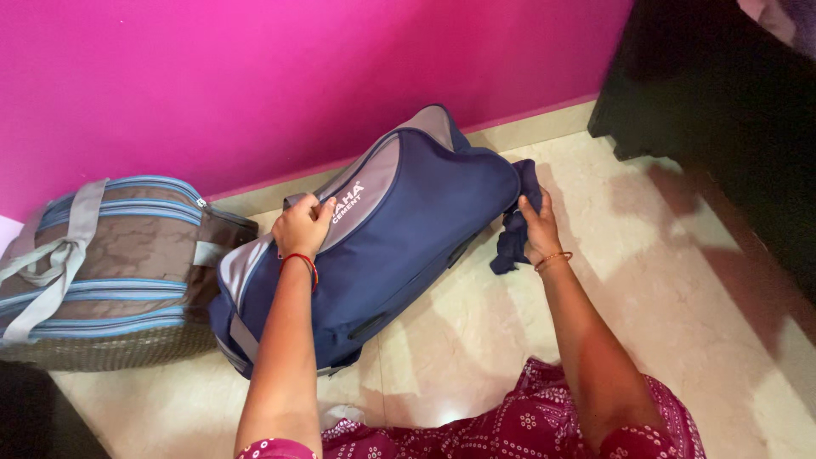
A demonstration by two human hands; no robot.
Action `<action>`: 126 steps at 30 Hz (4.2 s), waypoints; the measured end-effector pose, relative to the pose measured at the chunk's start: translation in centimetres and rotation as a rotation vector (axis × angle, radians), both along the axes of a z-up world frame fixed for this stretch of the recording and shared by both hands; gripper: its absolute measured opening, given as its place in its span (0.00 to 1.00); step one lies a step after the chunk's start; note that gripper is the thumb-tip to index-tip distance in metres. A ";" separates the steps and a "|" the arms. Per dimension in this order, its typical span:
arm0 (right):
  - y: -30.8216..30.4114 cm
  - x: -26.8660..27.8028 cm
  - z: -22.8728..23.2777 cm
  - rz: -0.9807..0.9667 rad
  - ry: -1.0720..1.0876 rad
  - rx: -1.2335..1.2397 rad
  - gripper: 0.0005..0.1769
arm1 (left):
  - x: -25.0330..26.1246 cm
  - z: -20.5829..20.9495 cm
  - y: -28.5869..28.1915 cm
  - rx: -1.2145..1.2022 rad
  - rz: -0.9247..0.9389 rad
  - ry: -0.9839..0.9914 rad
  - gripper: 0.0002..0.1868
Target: The person sits on the floor and wipes the exterior of a blue duffel bag with a dark cloth. They repeatedly rub and smooth the bag's surface, turning it to access different sides and seams.
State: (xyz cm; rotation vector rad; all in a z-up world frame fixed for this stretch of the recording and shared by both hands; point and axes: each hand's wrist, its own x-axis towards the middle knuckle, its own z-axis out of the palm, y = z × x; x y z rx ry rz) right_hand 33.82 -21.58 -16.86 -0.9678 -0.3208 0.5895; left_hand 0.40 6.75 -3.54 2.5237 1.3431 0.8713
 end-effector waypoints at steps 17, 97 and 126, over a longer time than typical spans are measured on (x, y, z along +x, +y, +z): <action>-2.2 1.5 2.1 -0.005 -0.135 -0.136 0.23 | 1.1 -0.4 1.0 -0.058 -0.177 0.276 0.34; -2.9 -19.8 2.0 0.371 -0.520 -0.123 0.13 | -5.8 -0.2 -17.3 0.231 -0.375 0.130 0.61; -5.6 -14.7 9.1 -0.234 -1.940 -0.582 0.25 | -8.1 -11.4 -14.1 0.821 -0.059 0.263 0.33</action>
